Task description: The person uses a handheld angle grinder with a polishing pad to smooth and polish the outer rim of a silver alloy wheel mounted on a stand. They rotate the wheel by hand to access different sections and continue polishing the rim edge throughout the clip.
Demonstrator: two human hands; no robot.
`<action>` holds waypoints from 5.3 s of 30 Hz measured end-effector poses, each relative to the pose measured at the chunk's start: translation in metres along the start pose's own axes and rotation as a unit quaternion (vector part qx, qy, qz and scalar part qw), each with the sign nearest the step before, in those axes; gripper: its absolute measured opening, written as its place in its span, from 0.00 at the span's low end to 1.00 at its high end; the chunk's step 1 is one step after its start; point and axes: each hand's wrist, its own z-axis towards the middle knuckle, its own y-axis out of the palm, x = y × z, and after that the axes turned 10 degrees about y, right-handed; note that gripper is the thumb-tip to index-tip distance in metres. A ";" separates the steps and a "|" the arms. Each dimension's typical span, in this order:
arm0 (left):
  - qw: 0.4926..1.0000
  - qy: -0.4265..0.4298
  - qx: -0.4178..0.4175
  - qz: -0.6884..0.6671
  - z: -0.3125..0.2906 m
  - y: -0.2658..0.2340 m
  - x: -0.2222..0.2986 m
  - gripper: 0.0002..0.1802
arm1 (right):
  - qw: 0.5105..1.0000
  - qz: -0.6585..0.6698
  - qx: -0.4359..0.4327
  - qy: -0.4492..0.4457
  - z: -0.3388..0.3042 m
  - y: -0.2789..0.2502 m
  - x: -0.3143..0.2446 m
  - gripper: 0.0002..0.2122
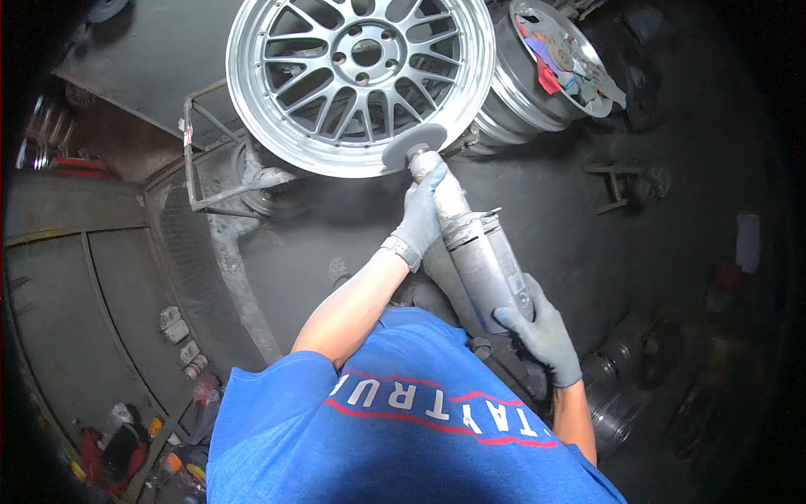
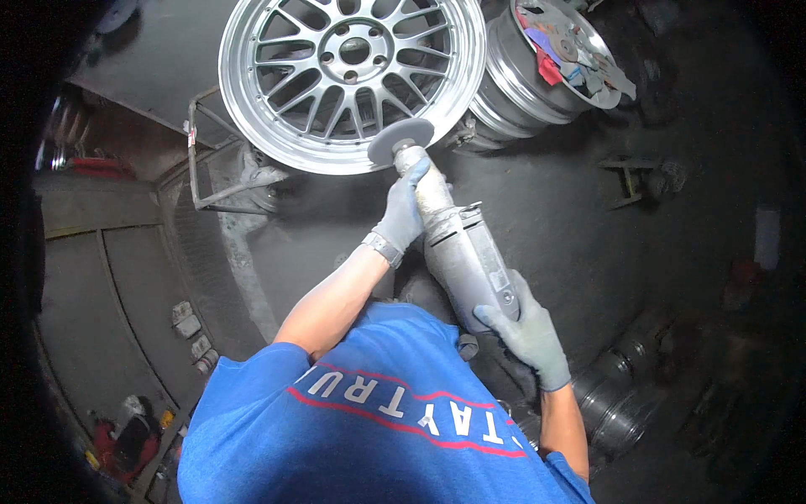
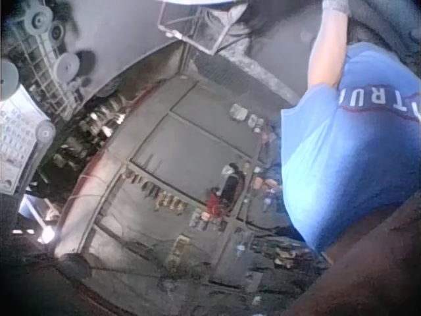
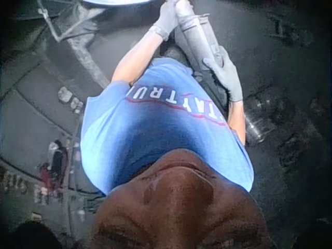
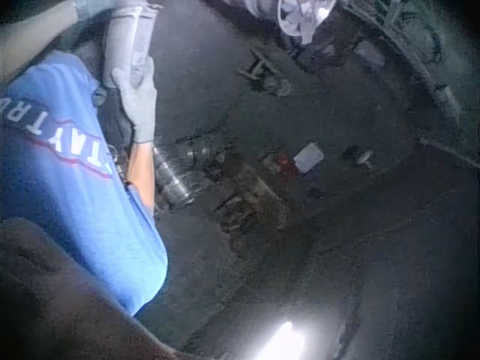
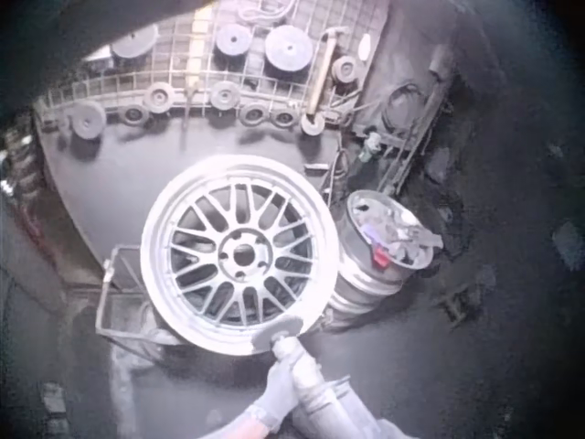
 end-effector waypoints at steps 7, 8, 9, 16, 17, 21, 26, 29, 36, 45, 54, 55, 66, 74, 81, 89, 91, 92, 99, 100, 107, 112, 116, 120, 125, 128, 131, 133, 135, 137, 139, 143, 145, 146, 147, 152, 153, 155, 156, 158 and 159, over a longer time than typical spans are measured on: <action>0.985 0.010 -0.097 -0.139 0.069 0.086 -0.070 0.22 | 0.989 -0.107 0.066 -0.071 0.051 -0.111 -0.005 0.44; 0.978 0.037 -0.120 -0.166 0.086 0.095 -0.076 0.23 | 0.985 -0.131 0.077 -0.086 0.061 -0.125 -0.009 0.44; 0.971 0.072 -0.142 -0.179 0.095 0.105 -0.081 0.23 | 0.983 -0.130 0.081 -0.097 0.071 -0.137 -0.007 0.44; 0.974 0.124 -0.103 -0.160 0.097 0.109 -0.098 0.23 | 0.978 -0.136 0.044 -0.154 0.106 -0.166 0.012 0.45; 0.975 0.125 -0.092 -0.161 0.093 0.097 -0.100 0.22 | 0.979 -0.130 0.031 -0.156 0.107 -0.161 0.017 0.45; 0.986 0.143 -0.029 -0.083 0.048 0.047 -0.092 0.21 | 0.988 -0.090 -0.055 -0.116 0.115 -0.130 0.055 0.45; 0.974 0.216 0.072 0.005 -0.001 -0.002 -0.055 0.19 | 0.974 -0.073 -0.153 -0.150 0.147 -0.079 0.079 0.44; 0.956 0.270 0.103 0.049 -0.016 -0.011 -0.033 0.18 | 0.966 -0.057 -0.199 -0.157 0.168 -0.059 0.076 0.43; 0.949 0.284 0.122 0.059 0.007 0.013 -0.041 0.19 | 0.966 0.002 -0.207 -0.157 0.187 -0.076 0.082 0.43; 0.960 0.274 0.030 0.044 0.080 0.078 -0.114 0.19 | 0.978 0.050 -0.118 -0.163 0.188 -0.138 0.118 0.41; 0.949 0.295 0.096 0.057 0.021 0.033 -0.095 0.18 | 0.966 0.000 -0.179 -0.188 0.200 -0.102 0.125 0.42; 0.947 0.295 0.106 0.071 0.015 0.024 -0.087 0.18 | 0.964 -0.010 -0.187 -0.189 0.201 -0.096 0.120 0.42; 0.933 0.343 0.096 0.061 0.057 0.030 -0.105 0.21 | 0.966 -0.022 -0.160 -0.202 0.230 -0.123 0.119 0.42; 0.931 0.351 0.073 0.073 0.072 0.051 -0.121 0.21 | 0.965 0.028 -0.159 -0.204 0.240 -0.132 0.132 0.40; 0.920 0.364 0.120 0.086 0.014 0.005 -0.078 0.17 | 0.956 -0.040 -0.216 -0.196 0.249 -0.084 0.115 0.45; 0.948 0.304 0.095 0.030 0.040 0.024 -0.106 0.24 | 0.961 -0.024 -0.208 -0.182 0.269 -0.106 0.132 0.44; 0.953 0.293 0.068 0.031 0.062 0.032 -0.122 0.31 | 0.963 0.010 -0.193 -0.185 0.273 -0.119 0.143 0.44; 0.958 0.277 0.053 0.042 0.071 0.038 -0.128 0.32 | 0.965 0.029 -0.184 -0.185 0.275 -0.124 0.149 0.44; 0.962 0.260 0.040 0.073 0.075 0.036 -0.137 0.32 | 0.967 0.044 -0.199 -0.150 0.270 -0.124 0.146 0.46; 0.961 0.261 0.050 0.071 0.070 0.031 -0.135 0.32 | 0.965 0.041 -0.209 -0.151 0.271 -0.119 0.145 0.46; 0.950 0.295 0.084 0.059 0.013 -0.014 -0.083 0.20 | 0.941 0.032 -0.291 -0.171 0.275 -0.051 0.140 0.44; 0.924 0.345 0.129 0.099 -0.004 -0.037 -0.035 0.22 | 0.924 0.030 -0.320 -0.208 0.278 -0.004 0.115 0.42; 0.917 0.351 0.150 0.118 -0.004 -0.040 -0.026 0.17 | 0.924 0.036 -0.325 -0.197 0.283 0.005 0.114 0.42; 0.934 0.318 0.120 0.109 0.001 -0.023 -0.055 0.17 | 0.937 0.020 -0.287 -0.198 0.278 -0.022 0.131 0.42; 0.956 0.267 0.059 0.104 0.037 0.007 -0.111 0.26 | 0.952 0.076 -0.244 -0.166 0.267 -0.071 0.170 0.42; 0.962 0.242 0.031 0.119 0.059 0.030 -0.124 0.31 | 0.959 0.108 -0.221 -0.138 0.250 -0.093 0.163 0.43; 0.962 0.249 0.033 0.111 0.064 0.045 -0.129 0.31 | 0.961 0.108 -0.211 -0.142 0.258 -0.106 0.166 0.44; 0.960 0.260 0.023 0.099 0.064 0.036 -0.132 0.31 | 0.965 0.075 -0.199 -0.151 0.267 -0.110 0.172 0.44; 0.960 0.264 0.031 0.086 0.061 0.024 -0.131 0.30 | 0.964 0.055 -0.210 -0.157 0.270 -0.107 0.167 0.45; 0.962 0.260 0.056 0.069 0.049 0.006 -0.127 0.29 | 0.956 0.045 -0.241 -0.158 0.270 -0.100 0.162 0.45; 0.957 0.277 0.071 0.042 0.026 0.011 -0.115 0.20 | 0.957 0.004 -0.238 -0.166 0.272 -0.091 0.158 0.44; 0.945 0.300 0.109 0.069 0.017 0.012 -0.102 0.18 | 0.950 0.025 -0.269 -0.155 0.277 -0.079 0.152 0.43; 0.947 0.296 0.103 0.067 0.022 0.013 -0.100 0.19 | 0.948 0.034 -0.274 -0.155 0.278 -0.081 0.147 0.43; 0.949 0.294 0.100 0.061 0.032 0.005 -0.104 0.24 | 0.947 0.037 -0.274 -0.163 0.279 -0.084 0.148 0.43; 0.948 0.296 0.093 0.064 0.038 0.007 -0.108 0.26 | 0.946 0.042 -0.271 -0.171 0.283 -0.089 0.150 0.42; 0.947 0.294 0.076 0.103 0.061 0.029 -0.134 0.29 | 0.949 0.081 -0.254 -0.170 0.284 -0.104 0.172 0.41; 0.943 0.298 0.086 0.124 0.062 0.033 -0.135 0.20 | 0.950 0.092 -0.249 -0.166 0.280 -0.102 0.176 0.40; 0.945 0.282 0.080 0.143 0.060 0.033 -0.125 0.25 | 0.949 0.118 -0.251 -0.152 0.271 -0.092 0.173 0.39; 0.943 0.283 0.082 0.152 0.056 0.031 -0.119 0.26 | 0.947 0.134 -0.258 -0.140 0.258 -0.085 0.164 0.39; 0.937 0.283 0.102 0.177 0.044 0.024 -0.107 0.29 | 0.947 0.142 -0.263 -0.116 0.243 -0.067 0.160 0.38; 0.941 0.266 0.104 0.182 0.035 0.019 -0.101 0.31 | 0.949 0.140 -0.258 -0.111 0.242 -0.053 0.169 0.38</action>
